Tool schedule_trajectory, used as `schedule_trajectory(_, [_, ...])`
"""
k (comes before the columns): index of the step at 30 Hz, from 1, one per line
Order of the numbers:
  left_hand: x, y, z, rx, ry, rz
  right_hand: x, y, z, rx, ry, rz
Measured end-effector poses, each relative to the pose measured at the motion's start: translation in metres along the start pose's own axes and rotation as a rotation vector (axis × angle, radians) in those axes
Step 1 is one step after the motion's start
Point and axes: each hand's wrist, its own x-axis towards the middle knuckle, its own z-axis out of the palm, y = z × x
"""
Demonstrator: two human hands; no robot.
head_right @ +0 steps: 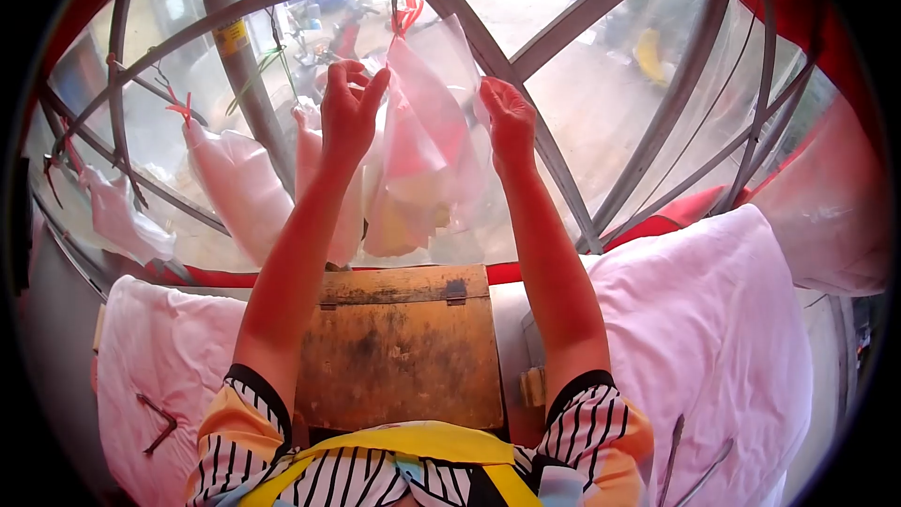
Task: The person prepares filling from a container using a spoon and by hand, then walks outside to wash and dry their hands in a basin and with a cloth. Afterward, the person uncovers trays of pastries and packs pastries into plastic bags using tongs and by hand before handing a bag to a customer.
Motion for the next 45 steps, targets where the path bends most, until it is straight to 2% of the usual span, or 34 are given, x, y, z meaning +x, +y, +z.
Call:
schedule_trajectory(2, [-0.017,-0.006,-0.016,0.043,0.071,0.057,-0.011,-0.011,-0.002,-0.362,0.195,-0.384])
schedule_trajectory(4, [-0.038,-0.021,-0.049,0.113,0.134,0.085,-0.047,-0.041,-0.001,-0.643,0.21,-0.67])
schedule_trajectory(6, [-0.066,-0.05,-0.082,0.436,0.198,0.167,-0.089,-0.048,0.01,-0.534,0.043,-0.64])
schedule_trajectory(8, [-0.093,-0.084,-0.093,0.706,0.19,0.288,-0.124,-0.036,0.026,-0.478,-0.283,-0.524])
schedule_trajectory(9, [-0.102,-0.105,-0.091,0.636,0.157,0.24,-0.137,-0.021,0.034,-0.491,-0.426,-0.484])
schedule_trajectory(11, [-0.118,-0.139,-0.09,0.493,0.097,0.136,-0.155,0.018,0.045,-0.532,-0.566,-0.431])
schedule_trajectory(14, [-0.112,-0.131,-0.099,0.304,-0.043,-0.031,-0.174,0.047,0.05,-0.477,-0.677,-0.193])
schedule_trajectory(16, [-0.112,-0.114,-0.111,0.23,0.0,-0.08,-0.178,0.061,0.048,-0.424,-0.709,-0.068])
schedule_trajectory(17, [-0.113,-0.109,-0.117,0.195,0.016,-0.098,-0.179,0.067,0.049,-0.394,-0.715,-0.007])
schedule_trajectory(21, [-0.113,-0.103,-0.139,0.362,0.012,0.22,-0.182,0.067,0.058,-0.347,-0.719,0.06])
schedule_trajectory(23, [-0.105,-0.093,-0.141,0.402,0.08,0.392,-0.176,0.045,0.066,-0.374,-0.654,-0.079])
schedule_trajectory(24, [-0.104,-0.09,-0.142,0.45,0.038,0.396,-0.172,0.029,0.068,-0.394,-0.62,-0.15])
schedule_trajectory(26, [-0.115,-0.083,-0.154,0.562,-0.056,0.395,-0.154,0.001,0.065,-0.464,-0.528,-0.444])
schedule_trajectory(27, [-0.128,-0.083,-0.156,0.623,-0.204,0.414,-0.143,-0.013,0.06,-0.509,-0.463,-0.558])
schedule_trajectory(29, [-0.17,-0.097,-0.169,0.679,-0.343,0.373,-0.119,-0.046,0.043,-0.671,-0.251,-0.784])
schedule_trajectory(30, [-0.184,-0.094,-0.18,0.722,-0.345,0.311,-0.105,-0.055,0.03,-0.769,-0.114,-0.864])
schedule_trajectory(32, [-0.183,-0.071,-0.194,0.678,-0.251,0.29,-0.073,-0.063,0.008,-0.825,0.022,-0.786])
schedule_trajectory(34, [-0.157,-0.036,-0.199,0.29,-0.16,0.01,-0.042,-0.058,0.005,-0.904,0.002,-0.758])
schedule_trajectory(36, [-0.119,-0.009,-0.182,-0.337,-0.095,-0.211,-0.023,-0.048,0.019,-0.759,-0.104,-0.588])
schedule_trajectory(38, [-0.072,0.012,-0.152,-0.407,-0.261,-0.212,-0.012,-0.035,0.037,-0.776,-0.209,-0.688])
schedule_trajectory(40, [-0.024,0.013,-0.103,-0.321,-0.345,-0.083,-0.009,-0.027,0.053,-0.81,-0.271,-0.706])
schedule_trajectory(42, [0.011,0.017,-0.054,-0.145,-0.343,-0.095,-0.009,-0.019,0.063,-0.75,-0.329,-0.707])
schedule_trajectory(44, [0.033,0.002,-0.015,-0.16,-0.37,-0.039,-0.009,-0.014,0.069,-0.704,-0.309,-0.686])
schedule_trajectory(45, [0.037,-0.001,-0.007,-0.202,-0.381,-0.115,-0.011,-0.013,0.071,-0.649,-0.256,-0.576])
